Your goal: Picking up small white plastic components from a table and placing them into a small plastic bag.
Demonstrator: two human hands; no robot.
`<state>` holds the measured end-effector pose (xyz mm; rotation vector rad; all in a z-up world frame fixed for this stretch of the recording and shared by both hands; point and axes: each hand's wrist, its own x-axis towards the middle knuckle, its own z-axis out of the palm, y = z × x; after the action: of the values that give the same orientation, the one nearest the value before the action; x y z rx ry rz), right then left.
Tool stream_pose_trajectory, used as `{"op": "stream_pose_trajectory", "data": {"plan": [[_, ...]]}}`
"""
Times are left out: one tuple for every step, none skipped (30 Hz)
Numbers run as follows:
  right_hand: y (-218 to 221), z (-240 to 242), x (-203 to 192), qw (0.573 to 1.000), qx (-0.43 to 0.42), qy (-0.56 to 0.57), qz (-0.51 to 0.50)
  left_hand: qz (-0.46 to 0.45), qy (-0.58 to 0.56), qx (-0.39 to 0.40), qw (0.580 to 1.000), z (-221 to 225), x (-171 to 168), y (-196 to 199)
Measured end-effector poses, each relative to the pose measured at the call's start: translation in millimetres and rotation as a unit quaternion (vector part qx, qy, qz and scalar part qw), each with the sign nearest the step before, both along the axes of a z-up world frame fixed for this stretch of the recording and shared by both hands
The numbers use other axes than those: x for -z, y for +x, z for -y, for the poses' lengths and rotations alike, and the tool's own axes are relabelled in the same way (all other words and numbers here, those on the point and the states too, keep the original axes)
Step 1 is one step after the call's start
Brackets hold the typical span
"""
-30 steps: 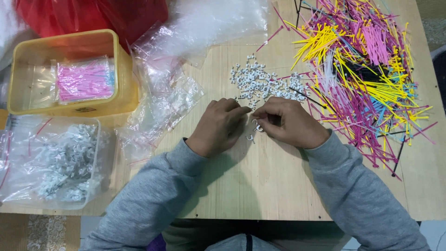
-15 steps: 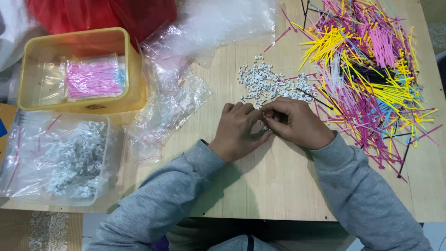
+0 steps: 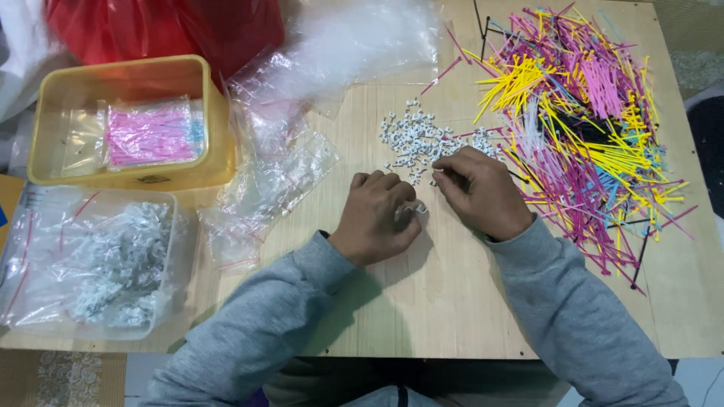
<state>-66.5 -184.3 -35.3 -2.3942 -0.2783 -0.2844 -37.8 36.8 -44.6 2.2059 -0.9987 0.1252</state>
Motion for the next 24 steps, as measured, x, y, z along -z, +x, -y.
{"op": "stream_pose_trajectory", "data": {"plan": [[-2,-2,-3,1.000,0.003,0.000,0.001,0.001,0.000,0.003,1.000,-3,-5,3],[-4,-5,-5,1.000,-0.011,0.001,0.006,0.004,0.010,0.003,1.000,-6,-9,5],[-6,-8,-6,1.000,-0.025,0.002,0.010,0.008,0.021,0.004,1.000,-10,-13,6],[-8,-13,-7,1.000,-0.024,0.004,0.008,0.005,0.022,0.005,1.000,-13,-11,7],[-10,-19,-7,0.999,-0.043,-0.003,0.000,0.011,0.072,-0.030,0.997,-17,-10,7],[-12,-24,-7,0.998,-0.059,-0.010,-0.007,0.018,0.122,-0.063,0.990,-19,-9,9],[-13,-26,-6,0.998,-0.056,-0.008,-0.008,0.017,0.123,-0.059,0.990,-19,-5,8],[-14,-29,-5,0.997,-0.070,0.002,-0.022,0.006,0.141,-0.056,0.988,-20,-1,6],[-15,-32,-3,0.996,-0.084,0.012,-0.036,-0.006,0.158,-0.054,0.986,-20,3,5],[-16,-35,-7,0.996,-0.085,0.013,-0.036,-0.006,0.159,-0.054,0.986,-18,6,2],[-18,-38,-11,0.994,-0.098,0.019,-0.039,-0.006,0.146,-0.034,0.989,-15,8,-2],[-20,-41,-15,0.993,-0.110,0.026,-0.042,-0.006,0.133,-0.011,0.991,-13,10,-5],[-18,-37,-13,0.993,-0.109,0.027,-0.042,-0.007,0.134,-0.010,0.991,-12,10,-6],[-16,-32,-11,0.995,-0.094,0.014,-0.028,-0.022,0.106,0.013,0.994,-11,11,-7],[-14,-28,-9,0.997,-0.079,0.002,-0.013,-0.038,0.078,0.036,0.996,-10,12,-8],[-11,-21,-6,0.997,-0.079,0.001,-0.014,-0.039,0.077,0.037,0.996,-9,9,-7],[-8,-15,-2,0.998,-0.047,-0.036,0.032,-0.055,0.046,0.046,0.996,-9,7,-5],[-4,-9,1,0.994,-0.017,-0.075,0.079,-0.070,0.015,0.053,0.996,-8,4,-4],[-3,-8,0,0.994,-0.019,-0.076,0.080,-0.069,0.013,0.052,0.996,-8,5,-2],[-1,-5,-2,0.993,0.005,-0.081,0.087,-0.061,-0.008,0.050,0.997,-8,6,0],[1,-3,-3,0.991,0.029,-0.086,0.095,-0.052,-0.029,0.048,0.997,-7,6,2],[3,-3,-2,0.991,0.028,-0.088,0.095,-0.052,-0.030,0.047,0.997,-7,8,6],[6,-1,0,0.990,0.027,-0.098,0.097,-0.056,-0.050,0.045,0.996,-7,9,10],[8,-1,2,0.989,0.029,-0.107,0.099,-0.061,-0.068,0.045,0.995,-8,10,14]]}}
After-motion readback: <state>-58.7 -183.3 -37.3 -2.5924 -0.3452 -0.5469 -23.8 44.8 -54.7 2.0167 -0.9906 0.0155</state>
